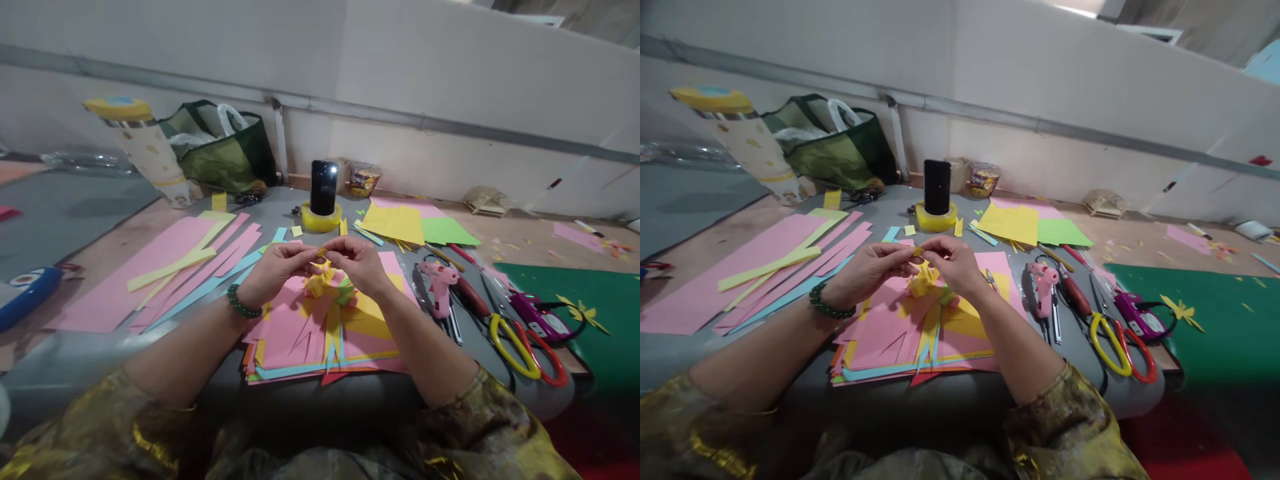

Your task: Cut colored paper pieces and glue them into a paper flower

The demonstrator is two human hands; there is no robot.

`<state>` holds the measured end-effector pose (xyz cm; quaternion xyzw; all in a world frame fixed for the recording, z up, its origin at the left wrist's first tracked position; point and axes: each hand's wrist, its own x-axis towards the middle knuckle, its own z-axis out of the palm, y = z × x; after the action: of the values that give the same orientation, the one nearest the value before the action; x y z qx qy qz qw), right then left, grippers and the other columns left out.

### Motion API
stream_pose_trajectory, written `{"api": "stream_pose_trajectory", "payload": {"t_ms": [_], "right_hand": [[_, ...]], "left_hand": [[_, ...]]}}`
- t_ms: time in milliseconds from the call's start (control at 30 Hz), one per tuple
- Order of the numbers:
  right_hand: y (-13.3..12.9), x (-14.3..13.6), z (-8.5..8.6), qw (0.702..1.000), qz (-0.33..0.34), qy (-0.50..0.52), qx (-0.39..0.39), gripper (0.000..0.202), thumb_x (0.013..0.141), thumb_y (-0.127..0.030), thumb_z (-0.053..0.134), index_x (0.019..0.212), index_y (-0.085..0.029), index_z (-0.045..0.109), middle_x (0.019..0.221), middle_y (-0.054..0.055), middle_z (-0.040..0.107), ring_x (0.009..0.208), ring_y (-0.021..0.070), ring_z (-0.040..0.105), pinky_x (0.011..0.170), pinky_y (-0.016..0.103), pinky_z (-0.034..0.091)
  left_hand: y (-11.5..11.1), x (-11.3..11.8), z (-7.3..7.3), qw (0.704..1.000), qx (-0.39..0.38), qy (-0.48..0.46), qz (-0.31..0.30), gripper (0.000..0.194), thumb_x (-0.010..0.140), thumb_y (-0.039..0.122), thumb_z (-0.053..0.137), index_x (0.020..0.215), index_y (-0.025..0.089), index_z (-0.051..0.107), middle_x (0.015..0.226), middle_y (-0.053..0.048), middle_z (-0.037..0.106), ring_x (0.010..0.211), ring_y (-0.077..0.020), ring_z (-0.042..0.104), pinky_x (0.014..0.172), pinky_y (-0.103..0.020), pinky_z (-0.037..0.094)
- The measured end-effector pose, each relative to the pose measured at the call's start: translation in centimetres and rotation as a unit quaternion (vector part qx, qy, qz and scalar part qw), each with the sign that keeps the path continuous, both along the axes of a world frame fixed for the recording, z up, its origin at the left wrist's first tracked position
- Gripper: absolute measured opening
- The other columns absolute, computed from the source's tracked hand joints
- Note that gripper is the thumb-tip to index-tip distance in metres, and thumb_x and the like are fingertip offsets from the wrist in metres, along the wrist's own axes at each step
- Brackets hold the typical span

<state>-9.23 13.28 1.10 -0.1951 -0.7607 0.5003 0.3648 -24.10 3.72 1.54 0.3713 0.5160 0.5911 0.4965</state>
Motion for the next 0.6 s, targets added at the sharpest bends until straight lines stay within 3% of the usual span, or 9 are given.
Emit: {"api": "stream_pose_trajectory", "payload": {"t_ms": [267, 400, 600], "right_hand": [[0.16, 0.06, -0.44, 1.000, 0.015, 0.005, -0.026, 0.019, 0.076, -0.033, 0.069, 0.087, -0.019, 0.070, 0.077, 0.001, 0.070, 0.067, 0.0120, 0.063, 0.062, 0.026, 0.053], [0.43, 0.36, -0.14, 1.000, -0.015, 0.017, -0.004, 0.020, 0.076, -0.033, 0.070, 0.091, -0.019, 0.069, 0.077, 0.000, 0.069, 0.069, 0.0118, 0.063, 0.062, 0.026, 0.052], [0.36, 0.56, 0.10, 0.997, -0.051, 0.065, 0.011, 0.024, 0.078, -0.033, 0.069, 0.098, -0.019, 0.065, 0.076, -0.002, 0.067, 0.065, 0.0103, 0.061, 0.060, 0.025, 0.052]], "left_hand": [[-0.10, 0.25, -0.19, 0.996, 0.030, 0.075, 0.023, 0.048, 0.056, 0.060, 0.085, 0.078, 0.018, 0.075, 0.076, -0.005, 0.077, 0.062, -0.0176, 0.072, 0.062, -0.028, 0.059], [-0.26, 0.32, -0.10, 0.994, 0.033, 0.097, 0.026, 0.052, 0.062, 0.066, 0.078, 0.078, 0.017, 0.074, 0.079, -0.008, 0.077, 0.063, -0.0184, 0.072, 0.060, -0.028, 0.058], [-0.17, -0.45, 0.24, 0.981, 0.089, 0.095, 0.141, 0.055, 0.063, 0.068, 0.077, 0.081, 0.016, 0.076, 0.073, -0.005, 0.075, 0.058, -0.0144, 0.068, 0.061, -0.026, 0.056]]}}
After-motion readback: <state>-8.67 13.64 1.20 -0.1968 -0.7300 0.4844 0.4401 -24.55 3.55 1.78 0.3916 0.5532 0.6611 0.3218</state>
